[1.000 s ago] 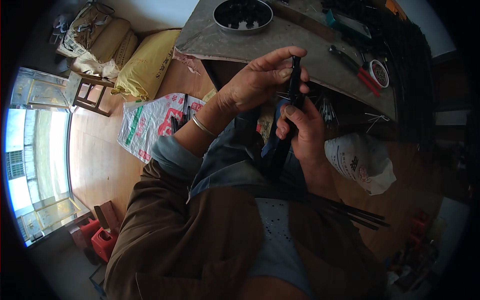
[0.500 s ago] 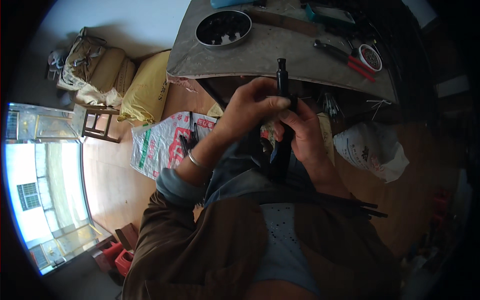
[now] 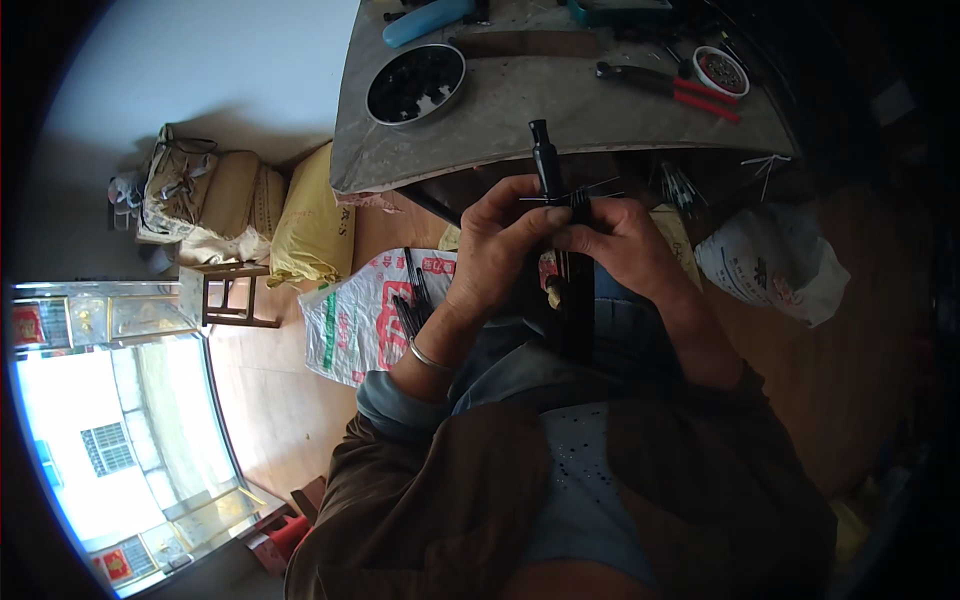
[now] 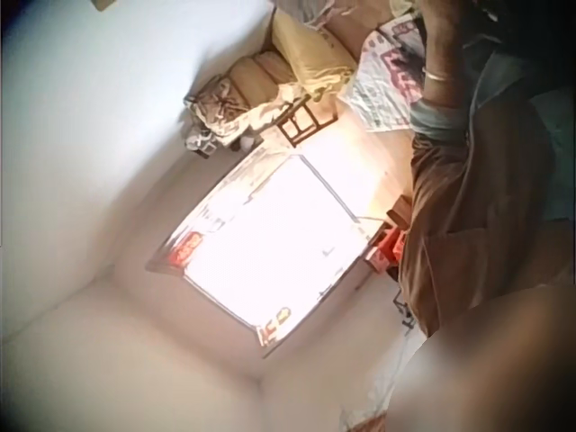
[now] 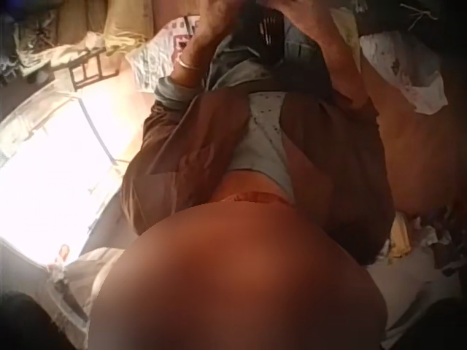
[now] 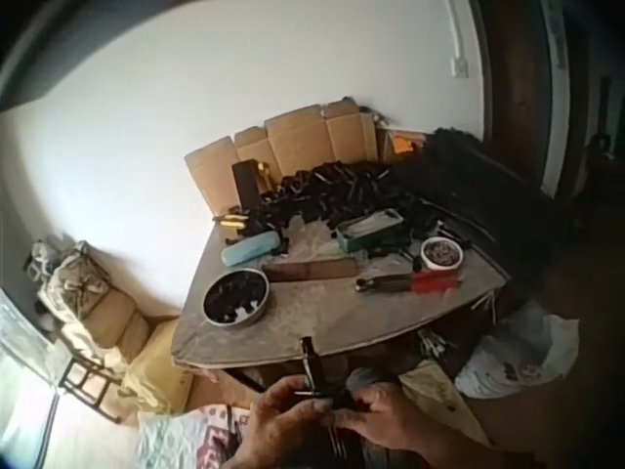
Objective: Assembling umbrella ribs into the central slider or hub using hands and pliers.
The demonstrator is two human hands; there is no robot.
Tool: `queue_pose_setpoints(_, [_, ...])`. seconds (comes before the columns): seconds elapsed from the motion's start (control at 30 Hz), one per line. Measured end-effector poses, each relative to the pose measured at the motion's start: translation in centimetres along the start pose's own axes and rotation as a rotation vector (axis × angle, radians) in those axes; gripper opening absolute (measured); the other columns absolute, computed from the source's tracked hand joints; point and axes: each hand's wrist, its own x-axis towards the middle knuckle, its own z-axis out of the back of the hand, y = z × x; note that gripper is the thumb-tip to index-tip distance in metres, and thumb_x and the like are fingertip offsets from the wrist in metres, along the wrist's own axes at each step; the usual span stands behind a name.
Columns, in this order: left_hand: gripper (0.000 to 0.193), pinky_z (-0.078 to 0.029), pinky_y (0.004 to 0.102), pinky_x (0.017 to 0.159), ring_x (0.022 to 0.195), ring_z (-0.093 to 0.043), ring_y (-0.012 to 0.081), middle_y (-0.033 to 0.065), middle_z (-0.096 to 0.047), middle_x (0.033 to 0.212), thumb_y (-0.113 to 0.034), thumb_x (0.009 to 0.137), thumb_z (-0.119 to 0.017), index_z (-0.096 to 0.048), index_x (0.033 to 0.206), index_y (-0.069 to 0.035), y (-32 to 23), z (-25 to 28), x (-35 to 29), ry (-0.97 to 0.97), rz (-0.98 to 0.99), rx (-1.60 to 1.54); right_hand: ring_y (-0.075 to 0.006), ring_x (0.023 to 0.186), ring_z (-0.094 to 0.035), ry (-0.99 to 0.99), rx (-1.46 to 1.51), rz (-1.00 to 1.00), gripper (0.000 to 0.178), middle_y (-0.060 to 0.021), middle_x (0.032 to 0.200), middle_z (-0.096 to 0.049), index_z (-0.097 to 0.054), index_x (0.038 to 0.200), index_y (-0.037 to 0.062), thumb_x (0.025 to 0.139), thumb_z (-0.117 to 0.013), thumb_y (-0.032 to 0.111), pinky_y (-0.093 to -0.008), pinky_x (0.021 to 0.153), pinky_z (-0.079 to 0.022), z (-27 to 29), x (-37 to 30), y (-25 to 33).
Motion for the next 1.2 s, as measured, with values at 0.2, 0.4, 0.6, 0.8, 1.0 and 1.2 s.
queue_pose_setpoints(0.2, [0.025,-0.049,0.0247,0.080,0.086,-0.060,0.0091,0.0029,-0.066,0.094,-0.005,0.083,-0.067,-0.061,0.107,-0.001,0.6,-0.2,0.5,0.063,-0.028,-0.083,-0.0034,0.054,-0.049,0.079,0.178,-0.149,0.022,0.0039,0.062,-0.054,-0.067,0.084,0.0039,0.079,-0.076,0.023,-0.0219,0.047,-0.037,1.1,0.3,-1.2])
queue_pose_setpoints(0.4, [0.022,-0.048,0.0243,0.081,0.085,-0.060,0.0088,0.0026,-0.066,0.093,-0.004,0.083,-0.068,-0.061,0.104,-0.003,1.2,-0.2,0.7,0.047,-0.039,-0.124,-0.0034,0.055,-0.049,0.054,0.218,-0.190,0.022,0.0042,0.062,-0.054,-0.067,0.080,0.0042,0.077,-0.077,0.023,-0.0212,0.049,-0.038,0.8,-0.1,-0.8])
queue_pose_setpoints(0.6, [0.020,-0.049,0.0238,0.078,0.083,-0.060,0.0085,0.0026,-0.065,0.092,-0.002,0.083,-0.067,-0.061,0.102,-0.003,0.9,-0.1,0.8,0.075,-0.016,-0.212,-0.0029,0.058,-0.048,-0.003,0.169,-0.091,0.022,0.0037,0.063,-0.055,-0.067,0.082,0.0019,0.079,-0.076,0.022,-0.0218,0.052,-0.038,0.0,-0.7,-0.3])
queue_pose_setpoints(0.8, [0.020,-0.050,0.0239,0.075,0.081,-0.061,0.0089,0.0028,-0.065,0.091,-0.001,0.083,-0.067,-0.061,0.102,-0.002,0.7,-0.1,0.6,0.067,-0.010,-0.184,-0.0032,0.060,-0.049,-0.009,0.121,-0.082,0.023,0.0037,0.064,-0.056,-0.068,0.084,0.0012,0.079,-0.076,0.022,-0.0225,0.052,-0.038,0.2,-0.6,0.0])
queue_pose_setpoints(1.0, [0.022,-0.050,0.0243,0.077,0.082,-0.061,0.0093,0.0031,-0.066,0.092,-0.003,0.083,-0.068,-0.061,0.104,-0.003,0.7,-0.5,0.2,0.055,-0.026,-0.206,-0.0040,0.055,-0.050,0.040,0.262,-0.216,0.023,0.0035,0.062,-0.054,-0.067,0.081,0.0037,0.078,-0.077,0.025,-0.0208,0.048,-0.039,0.3,-0.6,-0.5])
queue_pose_setpoints(1.2, [0.023,-0.050,0.0259,0.080,0.086,-0.061,0.0105,0.0035,-0.066,0.094,-0.004,0.083,-0.067,-0.061,0.106,-0.003,1.0,-0.8,0.0,0.091,-0.030,-0.320,-0.0046,0.054,-0.049,0.081,0.328,-0.238,0.028,0.0031,0.063,-0.054,-0.066,0.080,0.0037,0.076,-0.078,0.029,-0.0207,0.048,-0.039,0.7,-0.4,-1.3])
